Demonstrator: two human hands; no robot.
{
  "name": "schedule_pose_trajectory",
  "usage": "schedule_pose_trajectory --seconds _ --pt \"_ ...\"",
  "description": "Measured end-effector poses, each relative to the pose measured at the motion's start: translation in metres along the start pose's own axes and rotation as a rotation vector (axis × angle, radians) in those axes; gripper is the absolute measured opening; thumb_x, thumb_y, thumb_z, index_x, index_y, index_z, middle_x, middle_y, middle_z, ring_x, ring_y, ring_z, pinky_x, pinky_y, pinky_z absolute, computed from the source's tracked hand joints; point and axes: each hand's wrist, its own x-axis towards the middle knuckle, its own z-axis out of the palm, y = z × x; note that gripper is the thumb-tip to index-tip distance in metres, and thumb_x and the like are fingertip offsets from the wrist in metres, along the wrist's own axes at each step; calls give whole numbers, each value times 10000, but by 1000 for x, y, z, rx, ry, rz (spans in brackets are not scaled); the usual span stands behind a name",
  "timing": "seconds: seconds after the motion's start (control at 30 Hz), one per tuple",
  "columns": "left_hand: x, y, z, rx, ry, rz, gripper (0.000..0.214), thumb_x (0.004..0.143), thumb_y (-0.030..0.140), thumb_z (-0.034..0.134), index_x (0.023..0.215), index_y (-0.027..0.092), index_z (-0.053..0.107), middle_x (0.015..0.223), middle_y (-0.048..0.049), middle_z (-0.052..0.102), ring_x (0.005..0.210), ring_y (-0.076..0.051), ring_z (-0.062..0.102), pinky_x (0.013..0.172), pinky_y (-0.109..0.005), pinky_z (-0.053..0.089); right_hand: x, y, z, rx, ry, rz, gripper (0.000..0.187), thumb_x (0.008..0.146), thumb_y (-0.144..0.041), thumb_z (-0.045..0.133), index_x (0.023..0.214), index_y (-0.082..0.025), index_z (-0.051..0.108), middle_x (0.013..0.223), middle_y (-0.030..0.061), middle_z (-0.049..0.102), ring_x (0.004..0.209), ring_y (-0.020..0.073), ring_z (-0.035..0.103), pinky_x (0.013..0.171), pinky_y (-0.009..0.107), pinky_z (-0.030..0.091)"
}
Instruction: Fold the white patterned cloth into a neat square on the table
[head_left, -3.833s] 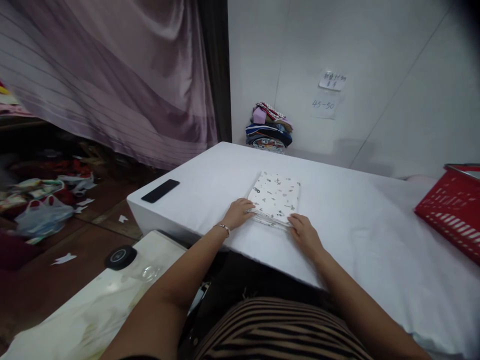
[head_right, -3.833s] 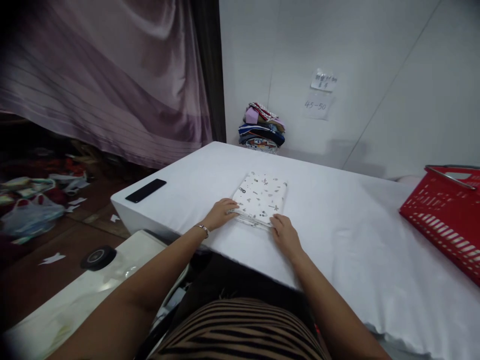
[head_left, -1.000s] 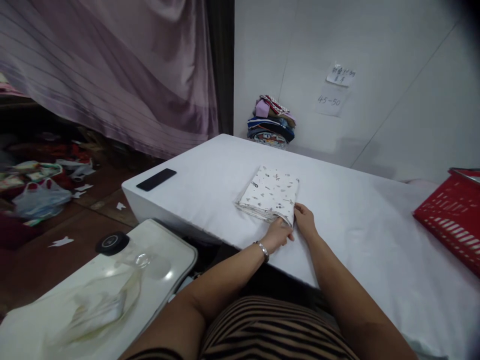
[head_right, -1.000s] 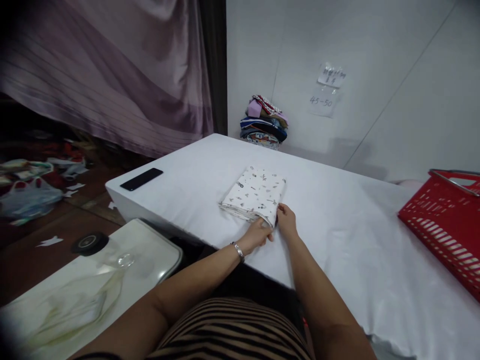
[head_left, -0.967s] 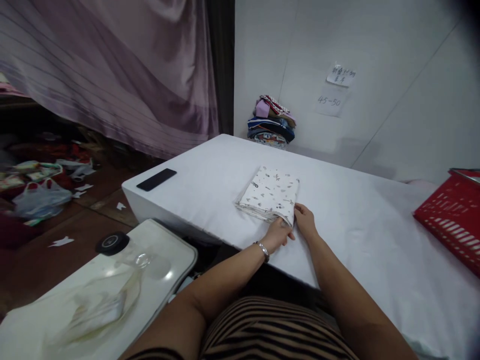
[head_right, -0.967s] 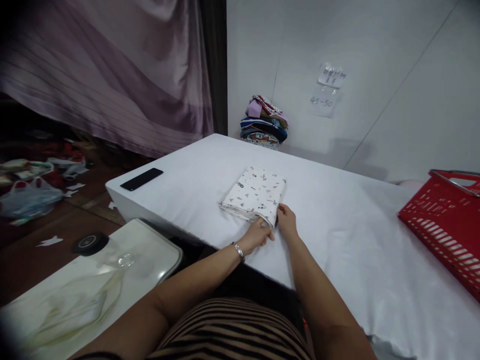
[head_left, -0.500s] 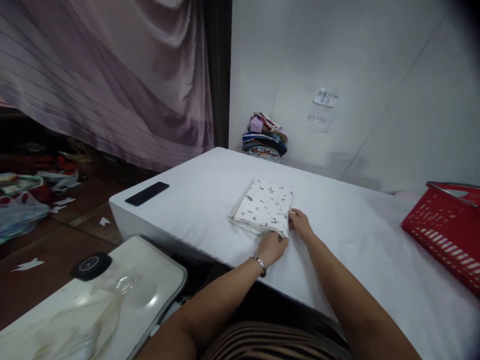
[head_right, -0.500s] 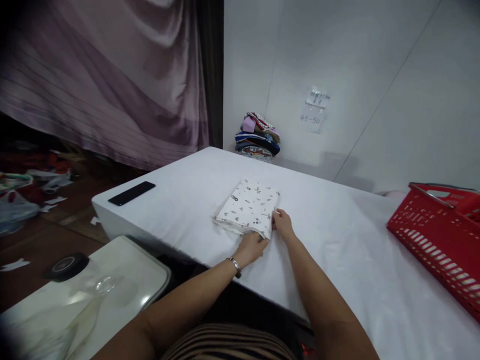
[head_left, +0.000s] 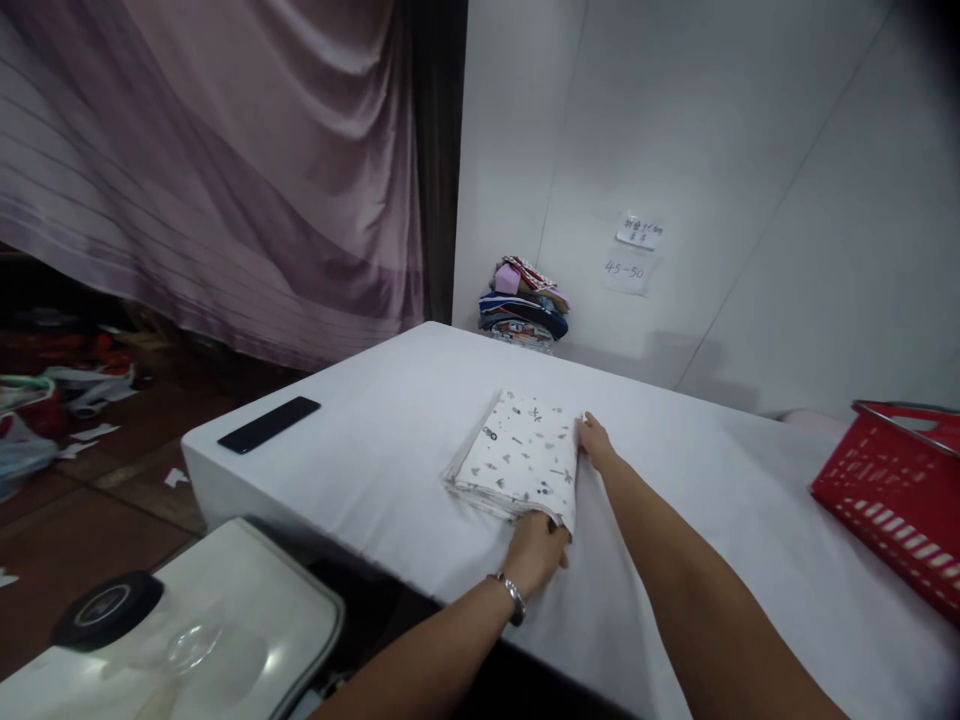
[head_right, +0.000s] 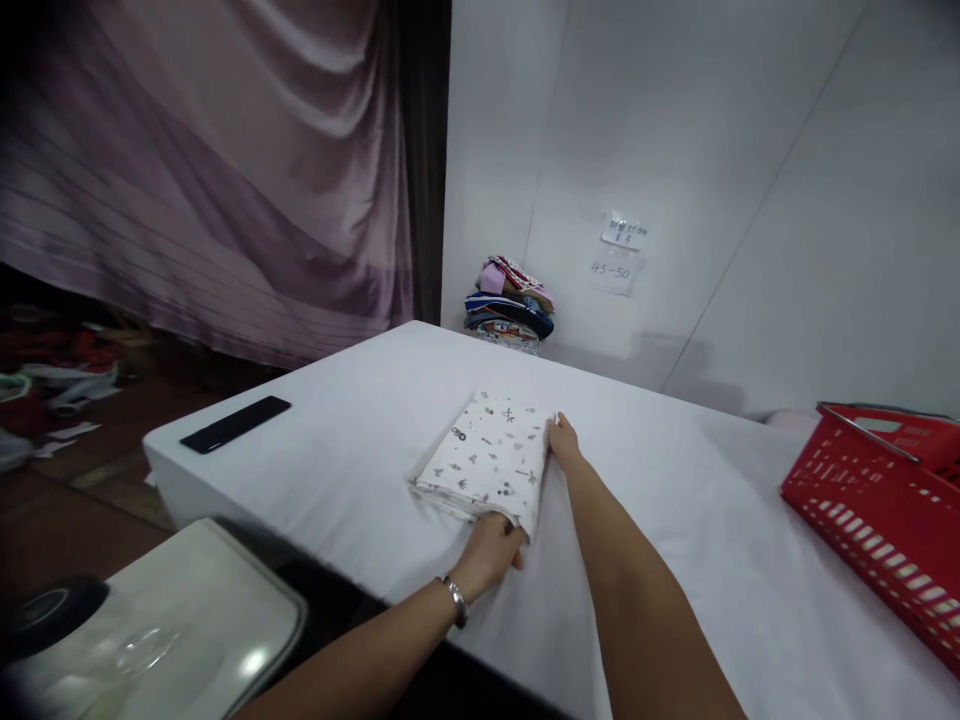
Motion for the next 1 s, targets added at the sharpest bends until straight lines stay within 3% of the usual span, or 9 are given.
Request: schedule_pose_trajectory --seconds 0.1,0.2,0.43,0.63,0.87,1.0 --pt "-1 1 0 12 -2 2 248 714 178 435 517 139 580 463 -27 585 419 -110 503 438 -211 339 15 1 7 -55 80 72 408 671 -342 567 1039 -174 627 1014 99 648 960 213 584 822 349 473" --pt "-2 1 -1 -18 1 11 260 692 158 410 481 149 561 451 -23 569 438 -116 523 455 -212 357 25 2 13 -78 108 79 337 678 -337 555 958 -171 644 1027 96 650 985 215 571 874 348 440" --pt "-9 7 -6 -88 -50 -90 231 706 189 409 523 162 547 445 6 532 363 -102 445 402 -219 313 37 4 20 -111 127 63 170 646 -302 500 685 -192 624 778 40 668 817 198 580 768 299 455" --pt "-17 4 -8 -131 -74 -64 208 724 216 401 575 166 538 453 30 492 376 -92 431 408 -216 291 43 8 22 -144 154 71 150 619 -297 479 600 -190 583 717 29 652 768 196 565 740 300 442" --pt "-26 6 -13 47 -58 54 250 768 213 396 585 155 556 490 5 526 487 -109 481 487 -226 294 41 13 23 -182 142 49 169 651 -293 467 628 -173 584 742 48 654 778 196 554 746 304 429" --pt "-30 10 -13 237 -31 116 254 800 220 402 691 154 622 623 -42 615 599 -139 543 572 -244 333 39 13 20 -202 101 27 173 663 -295 481 656 -168 598 749 45 654 788 193 548 767 311 424"
